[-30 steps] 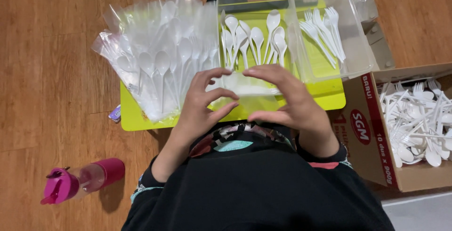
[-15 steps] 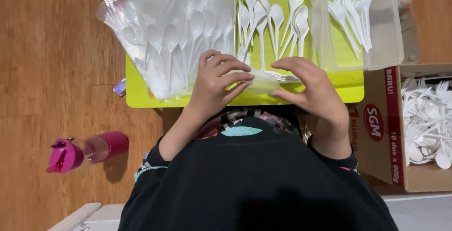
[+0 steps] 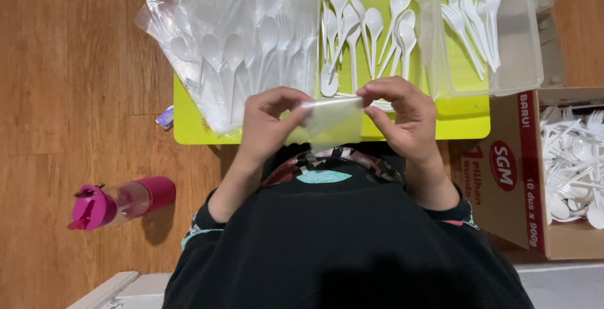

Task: Individually bagging plastic spoons and forks into plastic sleeves.

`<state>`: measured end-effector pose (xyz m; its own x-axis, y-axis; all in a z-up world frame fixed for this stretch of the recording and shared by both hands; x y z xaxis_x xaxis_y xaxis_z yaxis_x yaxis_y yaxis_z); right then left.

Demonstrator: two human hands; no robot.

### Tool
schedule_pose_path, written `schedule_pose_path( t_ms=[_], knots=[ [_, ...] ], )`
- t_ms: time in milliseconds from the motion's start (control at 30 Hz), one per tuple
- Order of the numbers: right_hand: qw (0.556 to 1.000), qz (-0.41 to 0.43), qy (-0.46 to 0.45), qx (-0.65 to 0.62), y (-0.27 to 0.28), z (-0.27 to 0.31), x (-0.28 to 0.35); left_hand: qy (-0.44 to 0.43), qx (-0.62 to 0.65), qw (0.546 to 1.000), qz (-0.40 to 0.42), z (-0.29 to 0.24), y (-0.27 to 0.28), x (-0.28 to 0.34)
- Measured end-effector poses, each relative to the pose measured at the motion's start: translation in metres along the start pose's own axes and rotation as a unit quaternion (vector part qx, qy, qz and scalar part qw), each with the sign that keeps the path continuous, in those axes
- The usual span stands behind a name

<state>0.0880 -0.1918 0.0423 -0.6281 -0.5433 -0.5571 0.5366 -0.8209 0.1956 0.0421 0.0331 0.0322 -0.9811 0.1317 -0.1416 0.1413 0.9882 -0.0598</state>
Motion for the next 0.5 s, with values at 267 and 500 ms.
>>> schedule_pose_path(
  t_ms=[267,500],
  knots=[
    [0.986,0.040,0.101,0.122,-0.016,0.016,-0.005,0.006,-0.060,0.997,0.042,-0.005,-0.007,-0.002],
    [0.998,-0.043,-0.020,-0.030,-0.027,0.009,-0.003,-0.127,-0.166,0.954,0.214,-0.025,-0.028,0.001]
  ],
)
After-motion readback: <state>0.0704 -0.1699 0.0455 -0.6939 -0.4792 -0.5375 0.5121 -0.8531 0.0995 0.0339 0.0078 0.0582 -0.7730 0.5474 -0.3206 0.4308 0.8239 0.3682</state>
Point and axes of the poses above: each hand's wrist, its own x-axis away from the middle knuckle, its own y-axis out of the back of the hand, z = x × y, the point moved 5 cm from there along -x, towards the middle knuckle, and after that the axes turned 12 degrees about z, right-handed, at the moved point
